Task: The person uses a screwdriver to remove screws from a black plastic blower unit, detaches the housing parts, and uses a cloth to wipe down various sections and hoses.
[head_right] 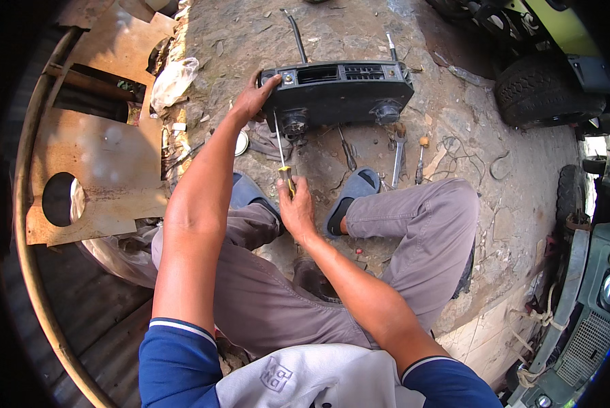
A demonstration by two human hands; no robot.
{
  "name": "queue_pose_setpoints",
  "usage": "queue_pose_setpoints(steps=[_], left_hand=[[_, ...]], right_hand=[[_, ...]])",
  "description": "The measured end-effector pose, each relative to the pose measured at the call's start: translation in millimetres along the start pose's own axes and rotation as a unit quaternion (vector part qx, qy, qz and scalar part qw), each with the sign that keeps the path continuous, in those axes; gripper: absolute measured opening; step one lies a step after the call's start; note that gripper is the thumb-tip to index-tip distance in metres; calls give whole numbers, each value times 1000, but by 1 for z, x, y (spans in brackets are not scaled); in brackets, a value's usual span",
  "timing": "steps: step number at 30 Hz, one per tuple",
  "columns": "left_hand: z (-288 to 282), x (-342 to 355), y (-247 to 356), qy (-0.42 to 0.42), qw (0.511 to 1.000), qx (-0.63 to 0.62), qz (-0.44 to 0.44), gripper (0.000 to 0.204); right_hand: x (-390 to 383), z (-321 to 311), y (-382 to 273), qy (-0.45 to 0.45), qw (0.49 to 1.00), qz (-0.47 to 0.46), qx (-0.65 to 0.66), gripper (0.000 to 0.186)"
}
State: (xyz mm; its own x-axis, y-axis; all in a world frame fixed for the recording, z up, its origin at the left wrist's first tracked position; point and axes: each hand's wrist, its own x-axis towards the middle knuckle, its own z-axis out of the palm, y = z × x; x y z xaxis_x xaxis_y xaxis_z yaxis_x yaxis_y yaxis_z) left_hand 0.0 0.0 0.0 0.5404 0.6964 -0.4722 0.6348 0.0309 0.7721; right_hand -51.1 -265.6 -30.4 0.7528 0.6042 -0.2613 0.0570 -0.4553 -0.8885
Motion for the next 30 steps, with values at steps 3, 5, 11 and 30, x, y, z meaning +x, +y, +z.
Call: queue_pose_setpoints(steps=[3, 5, 11, 30], left_hand=[[0, 0, -1, -2, 1000, 1, -1, 106], [0, 0, -4, 5, 1000, 1, 0, 106], [-1, 0, -4, 7, 1000, 6, -5, 107], [5, 8, -10, 0, 1000, -20, 14, 110]], right_hand=[[-2, 0, 0, -8, 1000, 8, 2, 49], [-4, -2, -6, -17, 999, 21, 17, 49], [0, 4, 7, -6, 1000, 7, -1, 50], [15, -13, -13, -112, 907, 227, 336, 37]])
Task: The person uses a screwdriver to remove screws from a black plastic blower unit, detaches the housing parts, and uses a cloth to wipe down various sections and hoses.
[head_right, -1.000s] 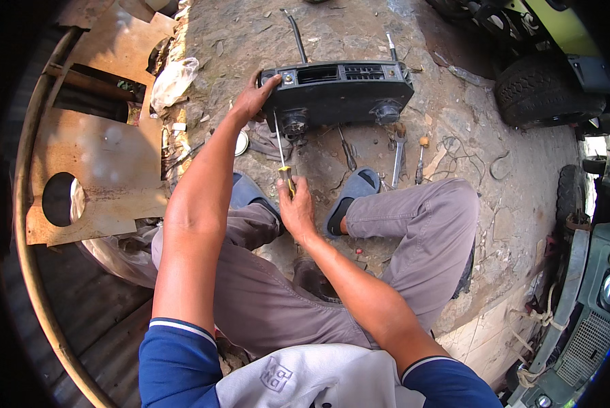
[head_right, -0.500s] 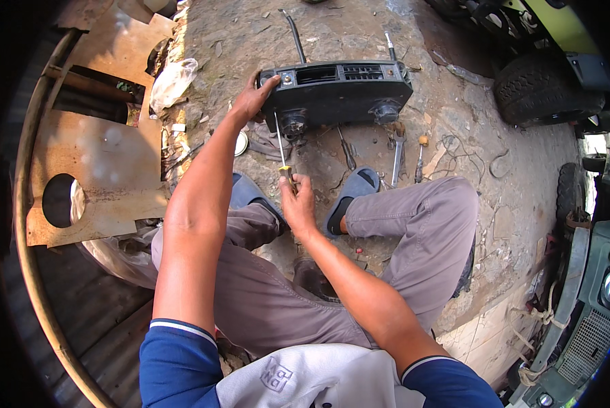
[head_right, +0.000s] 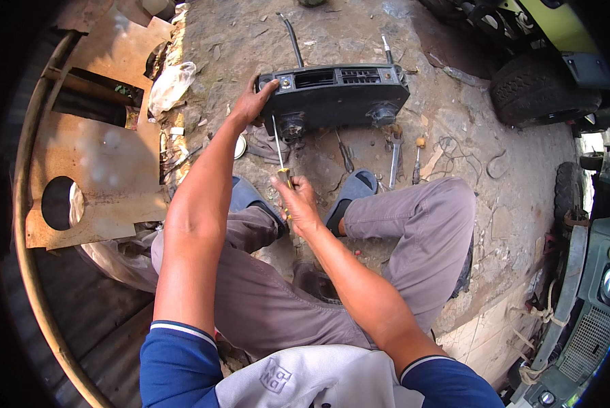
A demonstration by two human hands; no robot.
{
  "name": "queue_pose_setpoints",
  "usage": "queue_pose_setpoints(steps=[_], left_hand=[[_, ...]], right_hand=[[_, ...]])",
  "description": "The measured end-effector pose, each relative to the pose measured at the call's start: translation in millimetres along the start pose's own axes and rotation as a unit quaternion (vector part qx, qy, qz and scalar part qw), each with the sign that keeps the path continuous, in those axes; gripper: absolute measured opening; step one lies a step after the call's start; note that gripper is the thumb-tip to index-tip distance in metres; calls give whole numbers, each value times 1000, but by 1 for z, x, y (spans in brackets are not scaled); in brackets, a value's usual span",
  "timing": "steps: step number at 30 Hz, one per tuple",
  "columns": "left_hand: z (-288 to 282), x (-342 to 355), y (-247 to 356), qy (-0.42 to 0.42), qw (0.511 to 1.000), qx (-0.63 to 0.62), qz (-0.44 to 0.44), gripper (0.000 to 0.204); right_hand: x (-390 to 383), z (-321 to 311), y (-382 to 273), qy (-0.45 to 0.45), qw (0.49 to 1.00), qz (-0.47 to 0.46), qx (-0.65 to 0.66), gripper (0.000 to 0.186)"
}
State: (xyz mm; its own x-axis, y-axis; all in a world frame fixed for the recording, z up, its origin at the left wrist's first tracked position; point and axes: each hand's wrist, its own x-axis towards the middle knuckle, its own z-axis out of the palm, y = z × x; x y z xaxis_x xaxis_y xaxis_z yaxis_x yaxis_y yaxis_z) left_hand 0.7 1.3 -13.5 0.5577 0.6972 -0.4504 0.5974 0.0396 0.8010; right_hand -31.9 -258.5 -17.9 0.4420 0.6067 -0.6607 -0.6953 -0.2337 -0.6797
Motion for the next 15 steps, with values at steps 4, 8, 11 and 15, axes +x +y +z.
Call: queue_pose_setpoints(steps=[4, 8, 11, 15], left_hand=[[1, -1, -1, 7, 1000, -4, 1, 110], [0, 0, -3, -1, 1000, -6, 3, 111], [1, -4, 2, -6, 1000, -4, -11, 111], [0, -2, -1, 1, 1000, -5, -6, 111]], right_hand=[[-3, 3, -4, -18, 1000, 22, 2, 39], [1, 5, 1, 4, 999, 41, -13, 39], [2, -3, 4, -23, 995, 20, 90, 40], [0, -1, -4, -33, 997, 51, 41, 42]])
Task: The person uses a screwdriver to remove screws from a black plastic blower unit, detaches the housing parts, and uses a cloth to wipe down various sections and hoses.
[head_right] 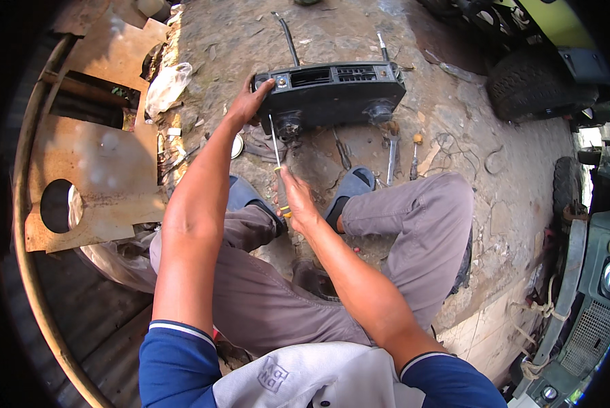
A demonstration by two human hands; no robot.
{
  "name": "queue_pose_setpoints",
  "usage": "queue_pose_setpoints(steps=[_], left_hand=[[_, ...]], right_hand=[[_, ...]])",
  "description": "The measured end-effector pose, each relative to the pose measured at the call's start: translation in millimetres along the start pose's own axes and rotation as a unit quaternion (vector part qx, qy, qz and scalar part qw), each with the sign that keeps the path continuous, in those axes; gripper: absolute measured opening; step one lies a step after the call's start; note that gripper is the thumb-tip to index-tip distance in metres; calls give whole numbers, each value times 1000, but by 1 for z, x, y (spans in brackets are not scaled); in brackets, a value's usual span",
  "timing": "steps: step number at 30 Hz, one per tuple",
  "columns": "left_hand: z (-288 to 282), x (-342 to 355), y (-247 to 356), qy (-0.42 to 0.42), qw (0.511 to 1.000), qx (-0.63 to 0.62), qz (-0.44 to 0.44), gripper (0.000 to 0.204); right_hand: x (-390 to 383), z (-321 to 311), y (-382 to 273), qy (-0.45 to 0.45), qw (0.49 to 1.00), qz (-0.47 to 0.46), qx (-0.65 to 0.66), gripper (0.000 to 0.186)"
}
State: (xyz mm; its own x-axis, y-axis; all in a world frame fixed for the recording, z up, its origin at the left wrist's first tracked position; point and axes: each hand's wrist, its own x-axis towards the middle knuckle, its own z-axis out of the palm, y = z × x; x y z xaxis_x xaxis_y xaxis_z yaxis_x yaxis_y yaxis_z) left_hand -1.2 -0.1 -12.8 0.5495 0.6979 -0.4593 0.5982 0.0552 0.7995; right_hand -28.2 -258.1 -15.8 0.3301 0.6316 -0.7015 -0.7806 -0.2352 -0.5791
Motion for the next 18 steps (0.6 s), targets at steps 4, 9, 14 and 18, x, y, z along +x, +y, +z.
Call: queue_pose_setpoints(steps=[4, 9, 14, 18], left_hand=[[1, -4, 2, -1, 1000, 4, 4, 110], [1, -2, -1, 8, 1000, 7, 6, 108], [3, -3, -2, 16, 1000, 6, 8, 107], [1, -4, 1, -2, 1000, 4, 2, 112]], right_hand=[[3, -2, 2, 1, 1000, -21, -15, 43], [2, 2, -1, -12, 1000, 20, 15, 38], [4, -1, 2, -11, 1000, -19, -3, 35], [5, 1, 4, 7, 1000, -12, -5, 37]])
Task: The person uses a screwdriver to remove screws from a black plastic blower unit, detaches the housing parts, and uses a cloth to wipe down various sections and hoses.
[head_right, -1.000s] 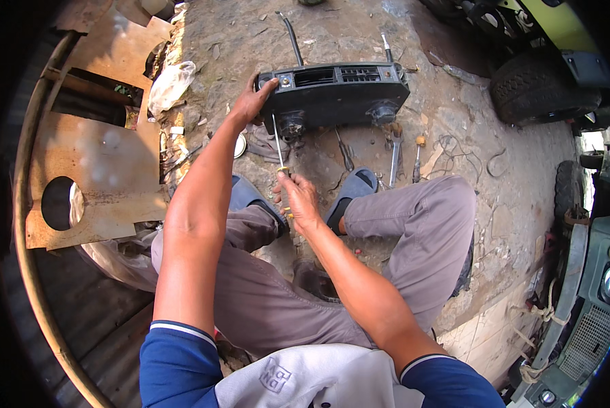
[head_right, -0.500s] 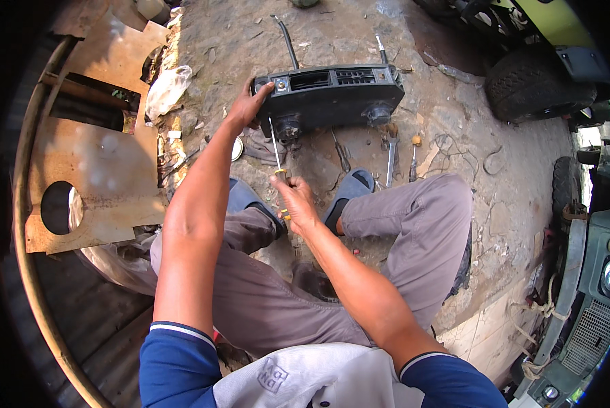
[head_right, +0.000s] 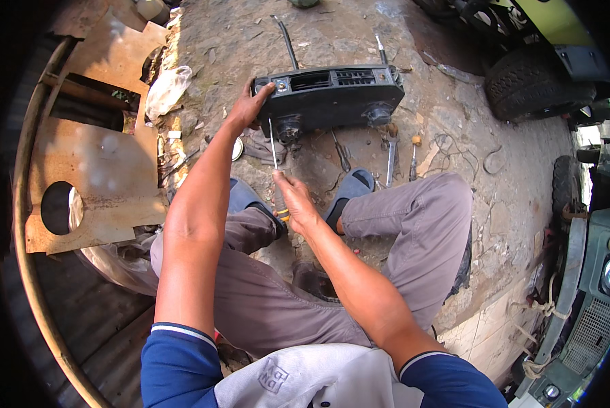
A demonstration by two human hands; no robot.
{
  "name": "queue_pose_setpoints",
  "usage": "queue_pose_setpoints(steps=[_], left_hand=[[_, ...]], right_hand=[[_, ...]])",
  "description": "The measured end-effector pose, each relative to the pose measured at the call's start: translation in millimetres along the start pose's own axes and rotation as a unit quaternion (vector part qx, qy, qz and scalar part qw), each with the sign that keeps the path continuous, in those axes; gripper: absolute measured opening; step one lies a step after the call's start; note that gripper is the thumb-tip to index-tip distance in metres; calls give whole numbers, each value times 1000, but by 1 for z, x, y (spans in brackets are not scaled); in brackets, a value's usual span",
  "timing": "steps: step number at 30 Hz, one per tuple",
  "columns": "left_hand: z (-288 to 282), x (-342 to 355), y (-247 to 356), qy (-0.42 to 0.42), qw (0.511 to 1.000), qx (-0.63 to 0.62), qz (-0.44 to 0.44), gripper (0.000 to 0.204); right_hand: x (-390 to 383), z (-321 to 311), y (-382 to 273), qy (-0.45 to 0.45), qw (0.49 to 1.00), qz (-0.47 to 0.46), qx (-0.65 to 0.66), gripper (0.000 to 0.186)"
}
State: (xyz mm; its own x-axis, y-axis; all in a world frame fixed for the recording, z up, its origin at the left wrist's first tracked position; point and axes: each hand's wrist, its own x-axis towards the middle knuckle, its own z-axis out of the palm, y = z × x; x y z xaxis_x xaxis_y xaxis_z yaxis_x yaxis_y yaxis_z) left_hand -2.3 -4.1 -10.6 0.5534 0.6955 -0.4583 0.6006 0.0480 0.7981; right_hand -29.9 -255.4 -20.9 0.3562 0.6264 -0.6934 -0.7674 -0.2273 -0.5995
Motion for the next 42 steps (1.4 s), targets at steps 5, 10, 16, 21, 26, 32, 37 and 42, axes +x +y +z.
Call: queue_pose_setpoints(steps=[5, 10, 16, 21, 26, 32, 37, 42], left_hand=[[1, 3, -5, 16, 1000, -8, 11, 107], [2, 3, -3, 10, 1000, -14, 11, 108], [1, -1, -1, 6, 1000, -6, -1, 109], [0, 2, -1, 9, 1000, 3, 1, 108], [1, -4, 2, 7, 1000, -1, -4, 107], [2, -5, 4, 16, 1000, -8, 3, 103], [5, -3, 3, 16, 1000, 5, -1, 104], [3, -7, 0, 25, 1000, 4, 5, 105]], right_hand=[[2, -9, -7, -62, 997, 20, 46, 41], [1, -2, -9, -13, 999, -2, -39, 43], [-4, -7, -12, -66, 991, 51, 108, 46], [2, -6, -9, -18, 999, -11, -34, 43], [-5, -4, -15, -43, 998, 47, 17, 41], [-1, -5, -10, -51, 999, 9, -18, 44], [4, -5, -1, -28, 999, 4, -42, 43], [-2, -8, -6, -63, 994, 53, 65, 38]])
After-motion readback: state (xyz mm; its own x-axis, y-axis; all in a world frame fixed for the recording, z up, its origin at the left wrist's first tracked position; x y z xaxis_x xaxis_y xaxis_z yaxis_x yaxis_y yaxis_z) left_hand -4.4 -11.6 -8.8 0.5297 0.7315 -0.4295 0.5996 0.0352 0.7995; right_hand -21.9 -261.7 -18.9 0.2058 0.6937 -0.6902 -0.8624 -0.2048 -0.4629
